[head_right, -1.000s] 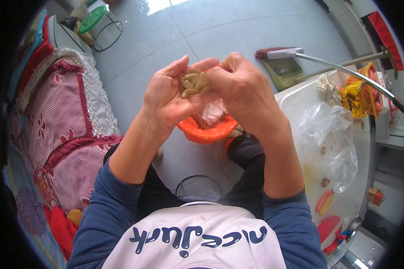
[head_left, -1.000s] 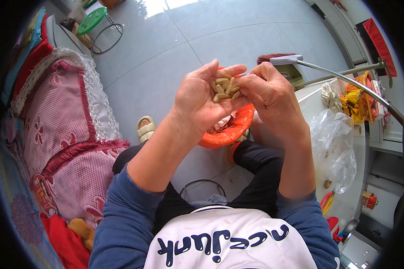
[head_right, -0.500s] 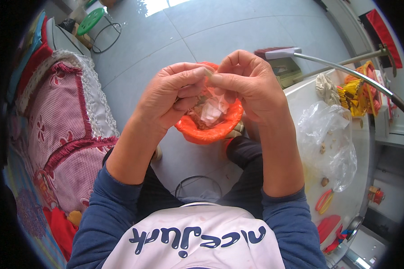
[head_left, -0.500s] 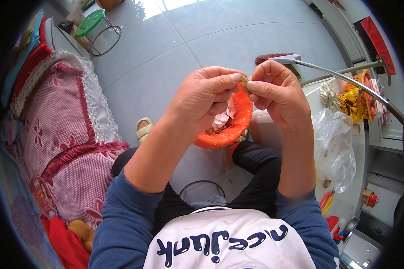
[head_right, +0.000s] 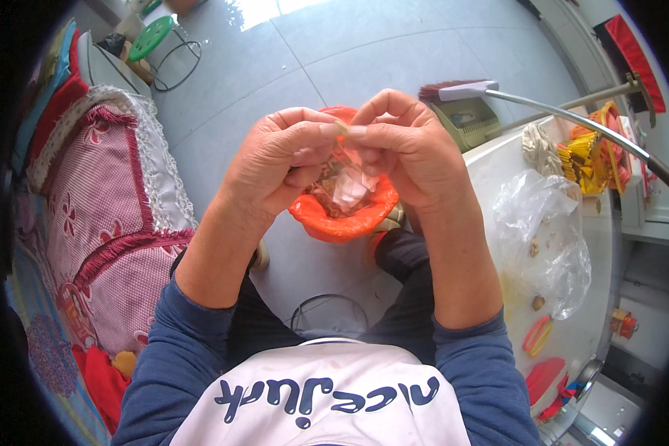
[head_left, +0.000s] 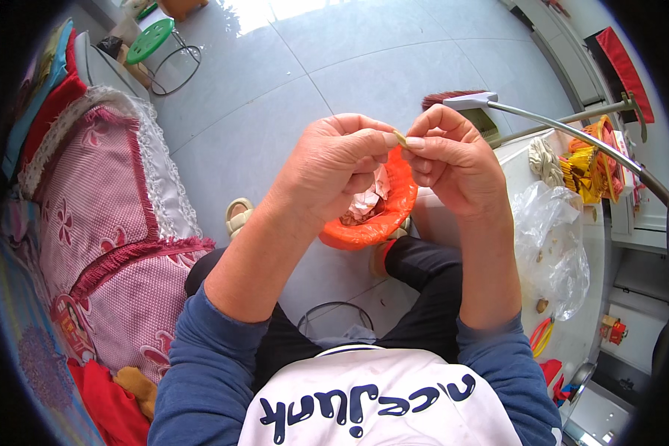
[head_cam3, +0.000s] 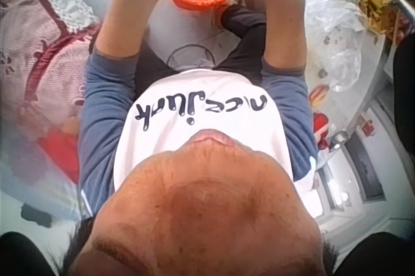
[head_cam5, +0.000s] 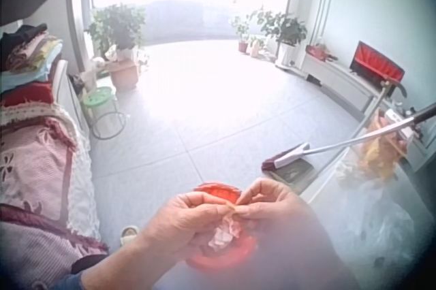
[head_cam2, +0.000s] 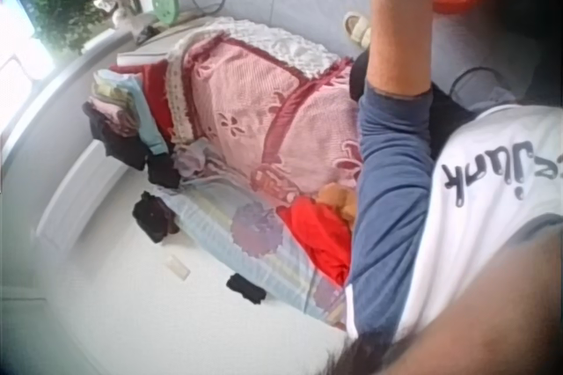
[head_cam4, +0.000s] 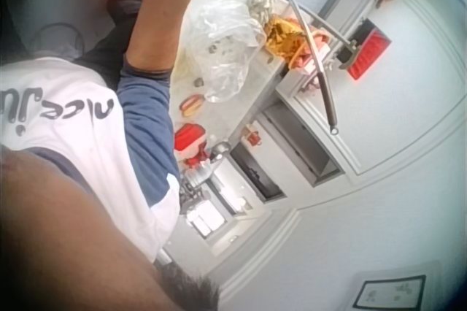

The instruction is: The person sits and repeatedly picks up small nut-like items, peels their outer shells by hand, and places the peeled kernels into a small orange bowl. Shells and debris are discarded into the same bowl or nearby. The person continues this one-at-a-time peeling process throughout the clip.

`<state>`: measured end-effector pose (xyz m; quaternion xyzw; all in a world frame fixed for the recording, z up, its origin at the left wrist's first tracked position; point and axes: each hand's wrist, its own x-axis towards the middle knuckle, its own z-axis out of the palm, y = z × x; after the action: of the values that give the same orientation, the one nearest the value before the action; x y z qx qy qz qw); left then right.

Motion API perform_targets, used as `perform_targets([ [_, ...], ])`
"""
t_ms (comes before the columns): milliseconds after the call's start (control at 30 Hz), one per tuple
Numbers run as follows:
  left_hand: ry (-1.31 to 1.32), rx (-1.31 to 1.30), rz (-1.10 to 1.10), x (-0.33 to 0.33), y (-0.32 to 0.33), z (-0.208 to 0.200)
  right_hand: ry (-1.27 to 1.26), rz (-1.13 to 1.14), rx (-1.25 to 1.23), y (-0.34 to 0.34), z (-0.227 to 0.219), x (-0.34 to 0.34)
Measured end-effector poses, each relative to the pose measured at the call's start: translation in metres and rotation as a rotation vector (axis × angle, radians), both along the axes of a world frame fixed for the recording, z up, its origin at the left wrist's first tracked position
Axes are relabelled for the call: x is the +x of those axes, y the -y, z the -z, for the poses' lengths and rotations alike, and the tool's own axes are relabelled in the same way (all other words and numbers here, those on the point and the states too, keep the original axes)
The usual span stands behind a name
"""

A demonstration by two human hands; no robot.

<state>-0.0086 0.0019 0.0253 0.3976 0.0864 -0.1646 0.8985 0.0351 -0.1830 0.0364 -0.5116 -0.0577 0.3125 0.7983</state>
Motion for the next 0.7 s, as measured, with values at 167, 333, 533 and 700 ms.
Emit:
perform_targets([
  [167,-0.035,-0.004,-0.021,0.002,0.000,0.000,-0.074,0.029,0.051,-0.006,0.000,-0.003],
  [333,-0.023,0.006,-0.057,0.000,0.001,0.001,-0.160,0.012,0.153,-0.010,0.002,-0.004],
  [533,-0.017,0.049,-0.095,0.003,0.001,0.001,0.006,0.068,0.020,-0.017,0.000,-0.010],
  [700,-0.067,0.110,-0.150,0.002,0.004,0.000,0.562,0.184,-0.437,-0.029,0.004,-0.024],
])
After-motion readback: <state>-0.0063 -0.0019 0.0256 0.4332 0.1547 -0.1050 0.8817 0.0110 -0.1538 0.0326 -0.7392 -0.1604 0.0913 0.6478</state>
